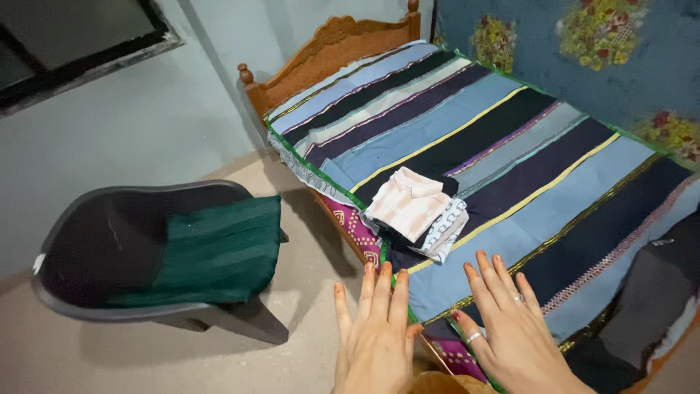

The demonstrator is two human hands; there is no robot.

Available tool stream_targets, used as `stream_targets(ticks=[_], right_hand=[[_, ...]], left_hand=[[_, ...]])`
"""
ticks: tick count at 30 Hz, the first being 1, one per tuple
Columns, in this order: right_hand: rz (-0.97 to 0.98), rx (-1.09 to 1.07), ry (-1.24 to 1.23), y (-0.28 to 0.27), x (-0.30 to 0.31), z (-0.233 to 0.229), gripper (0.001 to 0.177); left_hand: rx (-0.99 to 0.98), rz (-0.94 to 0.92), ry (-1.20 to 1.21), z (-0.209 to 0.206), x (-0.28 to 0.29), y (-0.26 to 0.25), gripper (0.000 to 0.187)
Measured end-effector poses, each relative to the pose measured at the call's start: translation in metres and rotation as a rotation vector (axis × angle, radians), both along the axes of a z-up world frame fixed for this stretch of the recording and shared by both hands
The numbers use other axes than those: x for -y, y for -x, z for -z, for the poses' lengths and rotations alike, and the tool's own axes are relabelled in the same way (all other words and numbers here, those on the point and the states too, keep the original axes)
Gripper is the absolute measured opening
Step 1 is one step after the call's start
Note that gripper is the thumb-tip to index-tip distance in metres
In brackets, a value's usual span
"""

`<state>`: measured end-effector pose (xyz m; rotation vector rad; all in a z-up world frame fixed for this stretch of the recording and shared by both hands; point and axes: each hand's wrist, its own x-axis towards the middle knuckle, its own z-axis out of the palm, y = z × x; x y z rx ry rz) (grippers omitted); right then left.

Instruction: The person folds several garments one by one on a bed and places them on a nearby white cabinet. Items handled include a purple shirt, black pants, a light-colored shirt, black jeans, and a patterned shirt. The person uses both hands to fold each item and stacks them neatly.

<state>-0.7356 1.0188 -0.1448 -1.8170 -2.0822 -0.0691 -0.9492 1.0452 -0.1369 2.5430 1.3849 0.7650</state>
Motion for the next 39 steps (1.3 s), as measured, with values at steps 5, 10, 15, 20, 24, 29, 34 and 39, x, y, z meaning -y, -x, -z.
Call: stream_targets(ticks=[5, 10, 15, 20, 24, 29, 34, 39], right_hand=[[0.003, -0.005, -0.043, -0.006, -0.092, 0.022, 0.073], [-0.025, -0.020, -0.034, -0.029, -0.181, 0.019, 0.072], [0.043, 0.015, 0.022, -0.056, -0.237, 0.019, 0.075], [0.160, 0.010, 0.102, -0.068, -0.261, 0.026, 0.077], [0.247, -0.031, 0.109, -0.062, -0.273, 0.037, 0.076], [0.374, -0.025, 0.151, -0.041, -0.299, 0.047, 0.076], [0.489, -0.036, 0.249, -0.011, -0.335, 0.057, 0.075], [0.551, -0.043, 0.320, 0.019, -0.381, 0.084, 0.075]], left_hand=[[-0.039, -0.012, 0.028, 0.010, -0.083, -0.002, 0.074], [-0.067, -0.009, 0.001, -0.007, -0.173, -0.025, 0.072], [-0.081, 0.009, 0.064, -0.011, -0.241, -0.043, 0.070], [-0.096, 0.088, 0.073, -0.006, -0.289, -0.056, 0.067], [-0.076, 0.191, 0.075, 0.004, -0.330, -0.065, 0.066], [-0.109, 0.328, 0.136, 0.020, -0.386, -0.061, 0.067], [-0.149, 0.416, 0.191, 0.043, -0.445, -0.041, 0.067], [-0.199, 0.479, 0.340, 0.077, -0.506, -0.016, 0.069]])
